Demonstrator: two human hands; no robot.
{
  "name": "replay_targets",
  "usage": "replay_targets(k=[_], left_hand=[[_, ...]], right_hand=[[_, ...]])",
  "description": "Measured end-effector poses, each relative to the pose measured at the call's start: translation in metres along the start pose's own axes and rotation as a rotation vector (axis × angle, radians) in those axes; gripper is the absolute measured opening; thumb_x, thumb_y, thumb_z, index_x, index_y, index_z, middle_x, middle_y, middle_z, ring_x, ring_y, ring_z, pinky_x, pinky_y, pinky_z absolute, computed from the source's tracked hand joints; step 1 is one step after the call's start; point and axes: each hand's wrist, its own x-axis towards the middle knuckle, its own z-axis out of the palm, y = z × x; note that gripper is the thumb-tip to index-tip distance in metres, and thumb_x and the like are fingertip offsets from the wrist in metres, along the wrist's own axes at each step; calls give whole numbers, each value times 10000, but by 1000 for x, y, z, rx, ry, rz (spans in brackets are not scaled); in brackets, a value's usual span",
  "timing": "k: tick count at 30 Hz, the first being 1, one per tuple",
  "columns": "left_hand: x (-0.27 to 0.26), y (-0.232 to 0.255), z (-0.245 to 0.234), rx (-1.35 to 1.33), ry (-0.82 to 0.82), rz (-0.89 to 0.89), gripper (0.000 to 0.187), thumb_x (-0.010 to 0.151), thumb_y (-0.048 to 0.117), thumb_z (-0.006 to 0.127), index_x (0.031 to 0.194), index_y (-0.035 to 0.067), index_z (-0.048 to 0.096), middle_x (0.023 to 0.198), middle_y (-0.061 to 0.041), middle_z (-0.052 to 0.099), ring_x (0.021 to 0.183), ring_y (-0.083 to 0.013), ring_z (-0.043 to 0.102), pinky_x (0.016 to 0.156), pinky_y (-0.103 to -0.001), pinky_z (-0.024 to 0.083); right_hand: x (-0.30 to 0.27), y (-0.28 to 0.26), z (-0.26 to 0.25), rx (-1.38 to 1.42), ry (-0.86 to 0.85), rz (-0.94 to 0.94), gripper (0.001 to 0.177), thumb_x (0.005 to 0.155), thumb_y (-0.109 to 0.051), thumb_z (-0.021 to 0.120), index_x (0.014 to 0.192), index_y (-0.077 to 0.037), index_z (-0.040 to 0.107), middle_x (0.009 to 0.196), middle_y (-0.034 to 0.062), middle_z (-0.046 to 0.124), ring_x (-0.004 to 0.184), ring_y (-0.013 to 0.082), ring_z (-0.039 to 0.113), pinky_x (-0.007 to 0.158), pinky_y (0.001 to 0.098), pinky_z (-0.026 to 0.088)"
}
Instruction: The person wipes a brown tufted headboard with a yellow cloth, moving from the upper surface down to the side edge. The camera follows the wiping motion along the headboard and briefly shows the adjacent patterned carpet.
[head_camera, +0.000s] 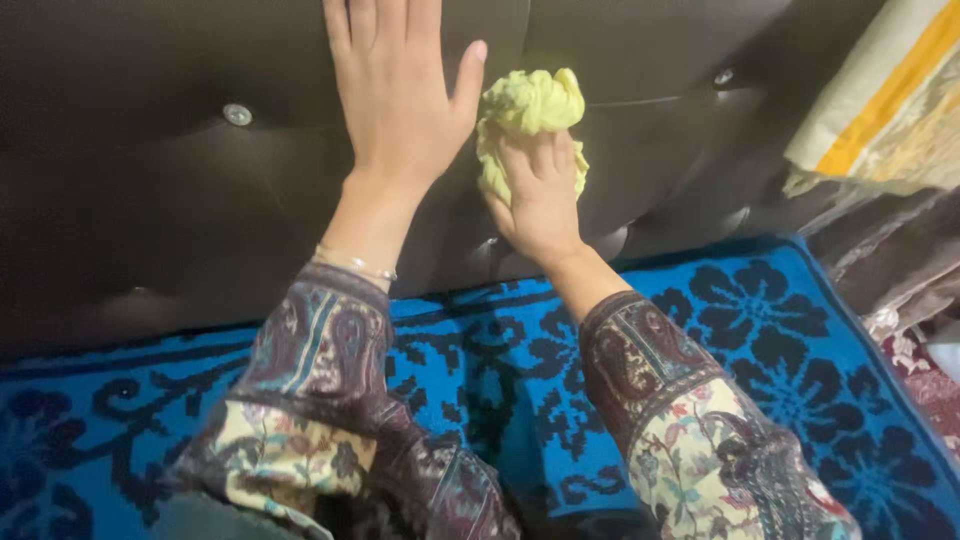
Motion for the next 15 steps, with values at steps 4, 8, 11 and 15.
replay_targets(k=[4, 8, 11, 15], left_hand=[[-12, 36, -4, -75, 58, -29, 666, 1063, 281, 648, 1598, -15, 385, 1665, -211, 328, 1579, -395, 223, 1324, -572, 147], [-38, 94, 20, -192, -18, -96, 722, 1003, 170, 618, 1640, 19, 314, 1722, -167, 217, 1619, -381, 156, 1333, -545, 191], [-56, 128, 47, -200, -121, -122, 710, 996, 131, 603, 1635, 55, 304, 1736, -144, 199, 1635, -364, 165, 1330, -519, 228], [-60, 144, 73, -268, -148, -126, 760, 958, 109, 611, 1633, 63, 264, 1727, -172, 169, 1609, -376, 164, 1295, -519, 251]], right_hand=[[4, 14, -16, 30, -3, -61, 572, 709, -116, 768, 1267, -77, 647, 1504, 305, 429, 1399, 530, 377, 1152, 567, 374], [-9, 48, -22, 14, 46, -183, 519, 774, -90, 758, 1289, -79, 702, 1419, 206, 542, 1360, 474, 493, 1148, 514, 456], [-36, 85, -32, 38, 44, -216, 419, 806, -79, 759, 1221, -69, 702, 1455, 208, 560, 1353, 450, 536, 1104, 479, 486], [-61, 132, -57, -36, 86, -98, 276, 773, -34, 741, 1038, -100, 701, 1408, 182, 577, 1317, 399, 554, 1102, 484, 481]])
